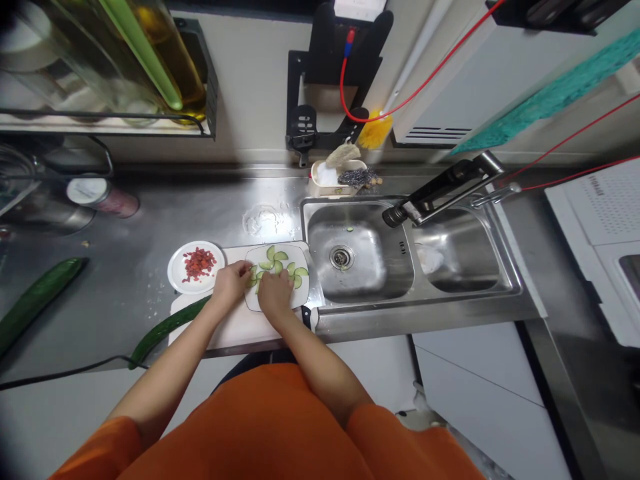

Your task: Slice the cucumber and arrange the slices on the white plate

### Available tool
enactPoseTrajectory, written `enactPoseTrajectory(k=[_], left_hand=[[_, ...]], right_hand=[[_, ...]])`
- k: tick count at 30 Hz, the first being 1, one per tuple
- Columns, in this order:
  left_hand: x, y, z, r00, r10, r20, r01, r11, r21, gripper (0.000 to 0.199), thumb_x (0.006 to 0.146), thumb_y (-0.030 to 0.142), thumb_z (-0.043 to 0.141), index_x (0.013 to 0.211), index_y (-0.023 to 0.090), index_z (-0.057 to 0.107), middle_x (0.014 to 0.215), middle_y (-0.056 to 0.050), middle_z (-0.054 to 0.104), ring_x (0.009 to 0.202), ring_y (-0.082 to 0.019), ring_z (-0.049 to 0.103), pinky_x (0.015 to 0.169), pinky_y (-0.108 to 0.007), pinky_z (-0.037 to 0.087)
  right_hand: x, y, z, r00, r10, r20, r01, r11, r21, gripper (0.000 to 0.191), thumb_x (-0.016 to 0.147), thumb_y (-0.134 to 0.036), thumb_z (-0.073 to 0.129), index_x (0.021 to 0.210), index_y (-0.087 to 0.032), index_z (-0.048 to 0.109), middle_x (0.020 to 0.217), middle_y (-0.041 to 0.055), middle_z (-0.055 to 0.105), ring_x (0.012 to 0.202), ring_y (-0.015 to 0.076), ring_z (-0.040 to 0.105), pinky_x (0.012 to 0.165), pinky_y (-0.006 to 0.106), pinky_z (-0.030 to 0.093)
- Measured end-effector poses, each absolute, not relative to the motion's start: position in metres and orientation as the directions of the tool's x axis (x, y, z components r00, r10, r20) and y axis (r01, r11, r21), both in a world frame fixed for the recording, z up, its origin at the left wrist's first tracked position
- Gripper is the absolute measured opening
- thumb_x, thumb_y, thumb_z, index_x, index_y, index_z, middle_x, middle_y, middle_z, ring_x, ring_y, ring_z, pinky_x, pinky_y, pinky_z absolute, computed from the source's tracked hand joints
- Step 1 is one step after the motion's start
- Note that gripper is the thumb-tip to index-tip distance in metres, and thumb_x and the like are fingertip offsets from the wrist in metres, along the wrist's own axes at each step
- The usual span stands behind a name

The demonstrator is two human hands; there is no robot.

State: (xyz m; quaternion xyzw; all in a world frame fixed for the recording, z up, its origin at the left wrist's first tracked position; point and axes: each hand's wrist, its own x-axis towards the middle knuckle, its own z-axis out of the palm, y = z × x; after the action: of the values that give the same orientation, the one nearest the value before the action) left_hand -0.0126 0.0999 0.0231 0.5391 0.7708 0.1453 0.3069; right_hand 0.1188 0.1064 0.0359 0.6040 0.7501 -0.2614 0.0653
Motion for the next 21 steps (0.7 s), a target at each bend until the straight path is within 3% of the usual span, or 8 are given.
enactPoseTrajectory(k=[15,21], left_hand=[[-0.004,0.096,0.019,-0.136,0.969,-0.207,0.907,0.206,0.369,0.021,0.086,0.02,0.047,0.095,0.019,0.066,0.088,-0.009,0.066,0.087,-0.022,0.058,0.077,-0.032,0.041],[-0.007,0.094,0.011,-0.117,0.985,-0.128,0.895,0.161,0.415,0.021,0.084,0.019,0.049,0.093,0.017,0.067,0.089,-0.009,0.067,0.087,-0.023,0.057,0.083,-0.034,0.041]], right_hand=[[0.118,0.104,0.039,-0.296,0.848,-0.439,0.947,0.2,-0.253,0.029,0.092,-0.02,0.037,0.105,-0.018,0.063,0.106,0.0137,0.064,0.111,0.0309,0.041,0.08,0.04,0.03],[0.119,0.103,0.041,-0.307,0.861,-0.405,0.943,0.217,-0.253,0.027,0.092,-0.019,0.039,0.104,-0.018,0.063,0.104,0.0128,0.065,0.109,0.0306,0.041,0.079,0.039,0.03]])
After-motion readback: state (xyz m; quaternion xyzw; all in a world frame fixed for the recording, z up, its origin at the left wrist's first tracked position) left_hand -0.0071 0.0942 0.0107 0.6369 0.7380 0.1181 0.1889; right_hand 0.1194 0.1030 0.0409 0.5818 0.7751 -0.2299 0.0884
